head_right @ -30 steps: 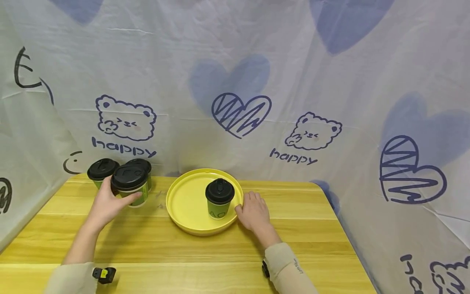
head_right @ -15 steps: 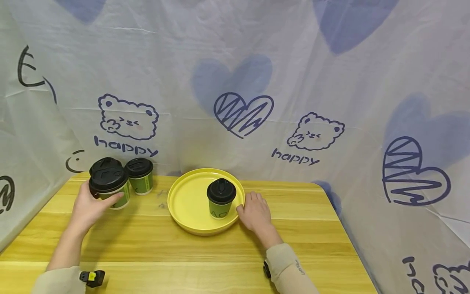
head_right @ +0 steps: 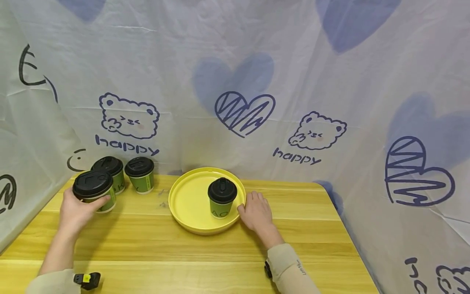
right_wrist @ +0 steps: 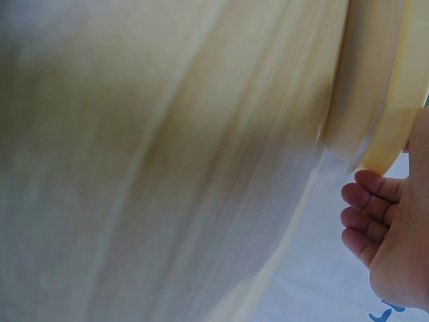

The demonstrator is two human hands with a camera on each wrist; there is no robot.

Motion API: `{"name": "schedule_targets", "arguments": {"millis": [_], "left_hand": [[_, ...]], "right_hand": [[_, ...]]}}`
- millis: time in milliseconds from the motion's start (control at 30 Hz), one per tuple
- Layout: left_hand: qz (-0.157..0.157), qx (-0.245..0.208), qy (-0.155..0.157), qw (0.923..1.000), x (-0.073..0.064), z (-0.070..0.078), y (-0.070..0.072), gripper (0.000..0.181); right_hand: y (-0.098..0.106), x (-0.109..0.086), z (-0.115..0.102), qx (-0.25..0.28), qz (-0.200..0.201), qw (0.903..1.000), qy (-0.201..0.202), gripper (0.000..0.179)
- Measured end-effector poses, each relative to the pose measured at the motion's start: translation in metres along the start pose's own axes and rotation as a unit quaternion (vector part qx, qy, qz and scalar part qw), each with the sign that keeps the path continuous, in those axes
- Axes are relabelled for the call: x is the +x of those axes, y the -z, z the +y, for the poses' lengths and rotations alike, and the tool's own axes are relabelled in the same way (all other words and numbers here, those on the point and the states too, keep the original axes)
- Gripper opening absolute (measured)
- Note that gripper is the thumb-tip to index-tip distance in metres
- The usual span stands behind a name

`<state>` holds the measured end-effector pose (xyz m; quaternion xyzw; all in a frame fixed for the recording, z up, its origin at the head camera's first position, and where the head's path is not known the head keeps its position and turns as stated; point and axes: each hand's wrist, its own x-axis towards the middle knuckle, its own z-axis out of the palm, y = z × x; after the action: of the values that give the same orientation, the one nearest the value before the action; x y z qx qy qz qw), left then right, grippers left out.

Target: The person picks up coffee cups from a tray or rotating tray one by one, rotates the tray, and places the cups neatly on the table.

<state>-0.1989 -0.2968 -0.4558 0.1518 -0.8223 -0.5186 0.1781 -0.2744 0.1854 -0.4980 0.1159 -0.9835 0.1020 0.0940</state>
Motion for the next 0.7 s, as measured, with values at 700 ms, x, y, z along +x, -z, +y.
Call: {"name": "schedule_targets", "arguments": {"millis": [700], "left_hand": [[0.014, 0.011, 0.092, 0.9956, 0.006, -0.015, 0.002, 0.103]], "right_hand": [[0.001, -0.001, 0.000, 0.002, -0.006, 1.0000, -0.004, 0.033]]}}
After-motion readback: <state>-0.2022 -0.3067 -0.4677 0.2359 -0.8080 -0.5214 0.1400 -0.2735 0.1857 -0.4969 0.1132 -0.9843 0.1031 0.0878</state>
